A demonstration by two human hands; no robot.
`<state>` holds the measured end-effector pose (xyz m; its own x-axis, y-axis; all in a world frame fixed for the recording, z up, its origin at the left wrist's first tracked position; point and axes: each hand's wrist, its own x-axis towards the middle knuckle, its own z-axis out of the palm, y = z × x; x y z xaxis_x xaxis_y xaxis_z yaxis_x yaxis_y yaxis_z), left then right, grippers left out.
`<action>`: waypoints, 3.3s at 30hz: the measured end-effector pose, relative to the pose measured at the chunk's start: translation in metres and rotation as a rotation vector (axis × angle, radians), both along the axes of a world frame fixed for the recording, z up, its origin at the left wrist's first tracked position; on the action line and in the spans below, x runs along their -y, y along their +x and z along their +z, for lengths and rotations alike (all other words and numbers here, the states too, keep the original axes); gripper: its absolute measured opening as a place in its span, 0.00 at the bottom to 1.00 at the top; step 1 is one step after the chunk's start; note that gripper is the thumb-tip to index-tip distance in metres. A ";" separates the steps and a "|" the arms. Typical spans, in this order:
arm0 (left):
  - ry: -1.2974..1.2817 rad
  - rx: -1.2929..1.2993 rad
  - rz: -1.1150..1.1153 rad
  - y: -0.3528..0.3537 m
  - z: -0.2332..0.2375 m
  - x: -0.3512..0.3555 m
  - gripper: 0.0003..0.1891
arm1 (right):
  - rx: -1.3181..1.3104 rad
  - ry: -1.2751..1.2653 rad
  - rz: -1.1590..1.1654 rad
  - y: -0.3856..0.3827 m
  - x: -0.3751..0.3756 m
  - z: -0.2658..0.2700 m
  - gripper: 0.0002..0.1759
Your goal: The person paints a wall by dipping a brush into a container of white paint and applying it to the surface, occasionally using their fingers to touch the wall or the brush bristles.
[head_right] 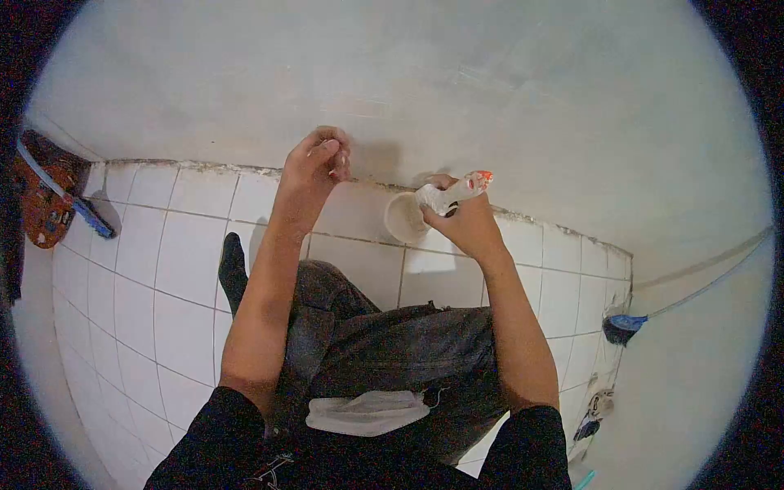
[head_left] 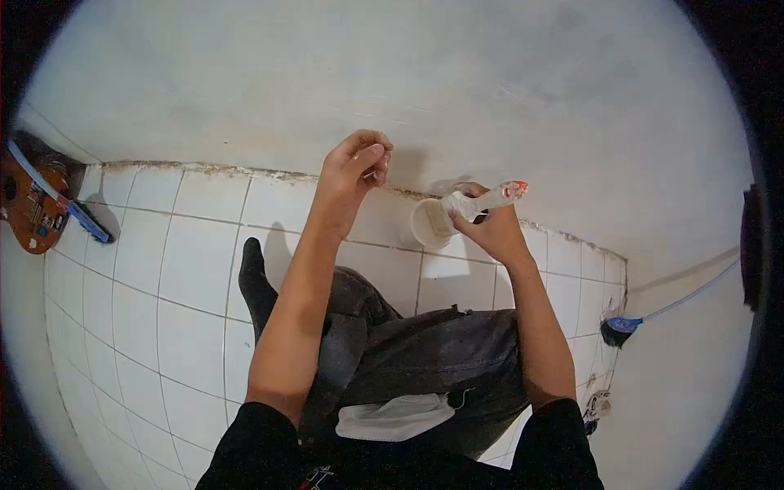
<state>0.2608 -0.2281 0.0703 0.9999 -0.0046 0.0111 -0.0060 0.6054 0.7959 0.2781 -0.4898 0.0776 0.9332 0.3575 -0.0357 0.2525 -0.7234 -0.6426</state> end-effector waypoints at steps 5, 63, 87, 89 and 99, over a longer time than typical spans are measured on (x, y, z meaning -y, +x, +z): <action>-0.029 -0.008 0.017 0.001 -0.001 0.001 0.06 | 0.019 -0.028 -0.020 -0.003 -0.002 0.002 0.26; -0.027 0.028 0.010 0.001 -0.002 0.001 0.08 | -0.039 -0.019 0.006 -0.002 -0.006 0.007 0.26; -0.050 0.032 0.059 0.001 -0.001 -0.008 0.08 | -0.376 1.382 -0.382 0.005 0.051 0.047 0.22; -0.065 0.040 0.054 0.001 -0.001 -0.008 0.09 | -0.353 1.459 -0.388 0.006 0.059 0.051 0.23; -0.062 0.062 0.030 -0.001 -0.002 -0.008 0.10 | 0.039 1.852 -0.177 -0.005 0.126 0.082 0.34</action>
